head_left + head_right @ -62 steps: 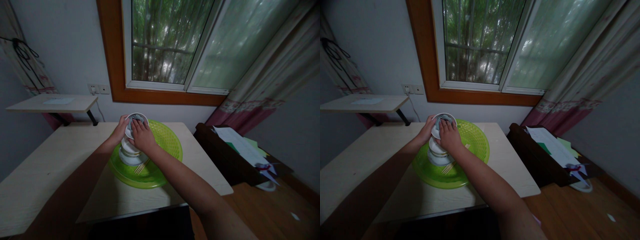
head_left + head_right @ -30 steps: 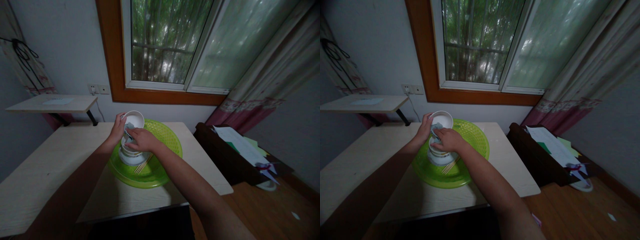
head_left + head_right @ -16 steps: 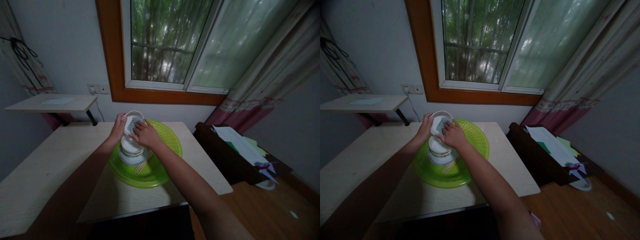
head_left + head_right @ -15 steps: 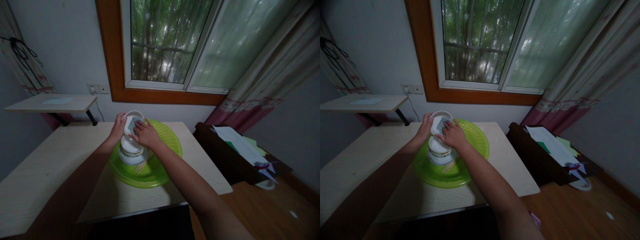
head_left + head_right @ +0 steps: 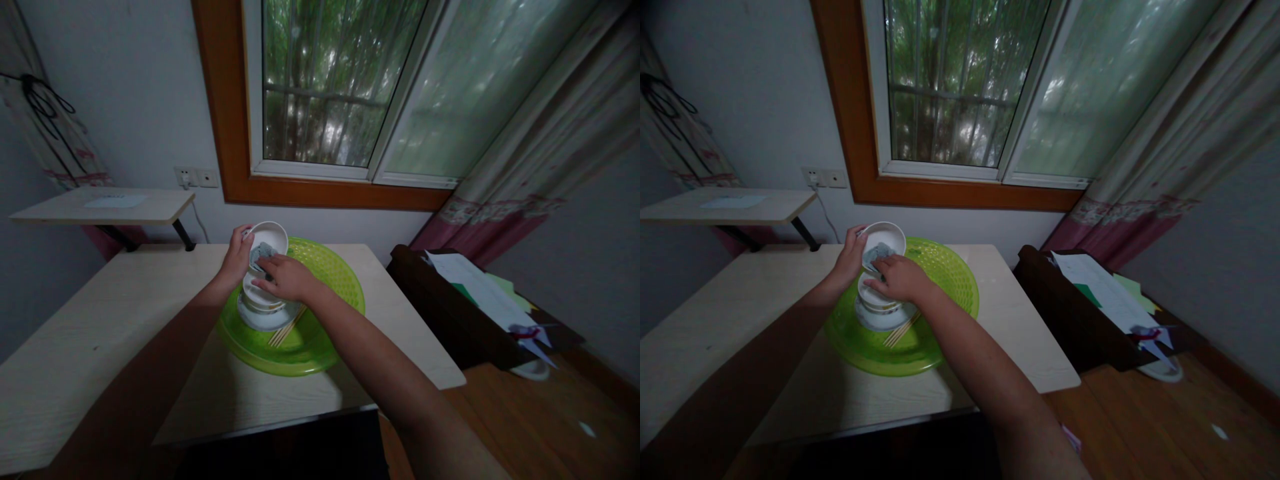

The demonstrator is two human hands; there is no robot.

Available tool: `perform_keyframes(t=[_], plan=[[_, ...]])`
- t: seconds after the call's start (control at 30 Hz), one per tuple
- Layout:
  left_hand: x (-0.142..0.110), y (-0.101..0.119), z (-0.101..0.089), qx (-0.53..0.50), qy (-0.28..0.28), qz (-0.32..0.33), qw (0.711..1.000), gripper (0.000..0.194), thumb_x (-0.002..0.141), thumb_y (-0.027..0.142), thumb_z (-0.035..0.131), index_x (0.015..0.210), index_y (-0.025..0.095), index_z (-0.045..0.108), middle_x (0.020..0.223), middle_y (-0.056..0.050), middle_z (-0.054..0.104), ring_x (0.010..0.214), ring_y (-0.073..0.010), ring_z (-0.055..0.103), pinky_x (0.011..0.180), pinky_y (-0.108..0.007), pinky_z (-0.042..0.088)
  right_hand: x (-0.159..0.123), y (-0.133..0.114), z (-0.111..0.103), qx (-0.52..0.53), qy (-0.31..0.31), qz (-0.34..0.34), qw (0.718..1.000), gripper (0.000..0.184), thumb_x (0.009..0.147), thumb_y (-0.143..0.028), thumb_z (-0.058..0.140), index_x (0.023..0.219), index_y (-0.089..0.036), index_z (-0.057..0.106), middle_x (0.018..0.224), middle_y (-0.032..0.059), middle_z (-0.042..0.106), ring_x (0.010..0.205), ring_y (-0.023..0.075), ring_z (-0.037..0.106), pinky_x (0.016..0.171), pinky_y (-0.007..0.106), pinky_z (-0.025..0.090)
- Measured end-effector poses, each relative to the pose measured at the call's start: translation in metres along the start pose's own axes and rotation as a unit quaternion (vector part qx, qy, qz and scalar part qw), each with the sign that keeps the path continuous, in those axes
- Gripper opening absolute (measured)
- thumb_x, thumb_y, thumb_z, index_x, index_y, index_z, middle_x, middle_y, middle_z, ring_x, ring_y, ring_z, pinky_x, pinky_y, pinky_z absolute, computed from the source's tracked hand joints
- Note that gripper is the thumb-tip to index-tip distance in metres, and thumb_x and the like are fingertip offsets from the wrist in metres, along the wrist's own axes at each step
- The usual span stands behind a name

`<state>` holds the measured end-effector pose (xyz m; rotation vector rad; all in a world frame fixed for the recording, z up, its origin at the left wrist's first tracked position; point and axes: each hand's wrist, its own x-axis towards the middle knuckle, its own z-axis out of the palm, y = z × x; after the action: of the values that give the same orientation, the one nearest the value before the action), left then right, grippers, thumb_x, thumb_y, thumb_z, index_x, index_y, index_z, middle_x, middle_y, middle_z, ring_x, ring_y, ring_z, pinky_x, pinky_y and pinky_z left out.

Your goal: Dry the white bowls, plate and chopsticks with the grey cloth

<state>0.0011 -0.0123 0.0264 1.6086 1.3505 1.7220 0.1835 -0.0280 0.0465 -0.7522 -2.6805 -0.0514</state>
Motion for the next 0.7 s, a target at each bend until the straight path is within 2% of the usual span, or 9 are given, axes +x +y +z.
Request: perform_keyframes(t=[0.17,0.27,0.33,0.5,0.63,0.7], plan=[[0.0,-0.002,-0.001,-0.009,-0.005,-0.009,1.0,0.043,0.098,0.053,0.042,0.128,0.023,0.048,0.129,-0.01,0.057,0.117,-0.0212,0.056,0.103,-0.036,0.045,-0.001,0.001,0.002,0.136,0.01,-0.031,0.99,0.071,0.097,-0.05,0.058,0.152,-0.009,0.039,0.147,0.0208,0.056,0.132,0.0272,0.057,0.111,0.039,0.043],[0.0,-0.002,-0.001,-0.014,-0.006,-0.016,1.0,0.045,0.098,0.055,0.042,0.129,0.023,0.048,0.127,-0.01,0.058,0.114,-0.0213,0.057,0.1,-0.036,0.046,-0.001,0.001,0.003,0.16,0.013,-0.035,0.986,0.075,0.094,-0.044,0.063,0.155,-0.009,0.034,0.152,0.0208,0.05,0.136,0.0281,0.054,0.113,0.04,0.042],[-0.001,-0.001,-0.001,-0.018,-0.006,-0.02,1.0,0.044,0.098,0.055,0.043,0.129,0.024,0.048,0.127,-0.01,0.058,0.114,-0.0216,0.057,0.1,-0.036,0.047,0.0,0.002,0.004,0.139,0.007,-0.027,0.99,0.072,0.094,-0.041,0.063,0.154,-0.011,0.037,0.15,0.0193,0.054,0.133,0.0272,0.056,0.111,0.039,0.043],[0.0,-0.001,0.0,-0.034,-0.001,-0.034,0.999,0.044,0.098,0.054,0.042,0.129,0.023,0.046,0.127,-0.01,0.058,0.114,-0.0215,0.058,0.1,-0.037,0.048,0.002,0.006,0.001,0.006,-0.008,0.007,1.0,0.048,0.097,-0.036,0.061,0.141,-0.017,0.055,0.133,0.0148,0.067,0.118,0.0248,0.065,0.101,0.037,0.047],[0.003,-0.008,0.002,-0.064,0.013,-0.05,0.997,0.045,0.097,0.055,0.042,0.129,0.023,0.047,0.125,-0.009,0.059,0.112,-0.0211,0.059,0.097,-0.035,0.05,0.003,0.006,-0.006,-0.077,0.011,0.009,0.997,0.028,0.097,-0.024,0.06,0.124,-0.017,0.066,0.12,0.0118,0.071,0.115,0.0243,0.063,0.112,0.043,0.037],[0.006,-0.012,0.004,-0.103,0.009,-0.058,0.993,0.046,0.096,0.056,0.043,0.129,0.024,0.047,0.124,-0.009,0.06,0.109,-0.0212,0.06,0.093,-0.034,0.052,0.003,0.006,-0.01,-0.103,0.025,0.012,0.994,0.022,0.1,-0.02,0.055,0.117,-0.017,0.069,0.114,0.0114,0.071,0.114,0.024,0.06,0.112,0.043,0.037]])
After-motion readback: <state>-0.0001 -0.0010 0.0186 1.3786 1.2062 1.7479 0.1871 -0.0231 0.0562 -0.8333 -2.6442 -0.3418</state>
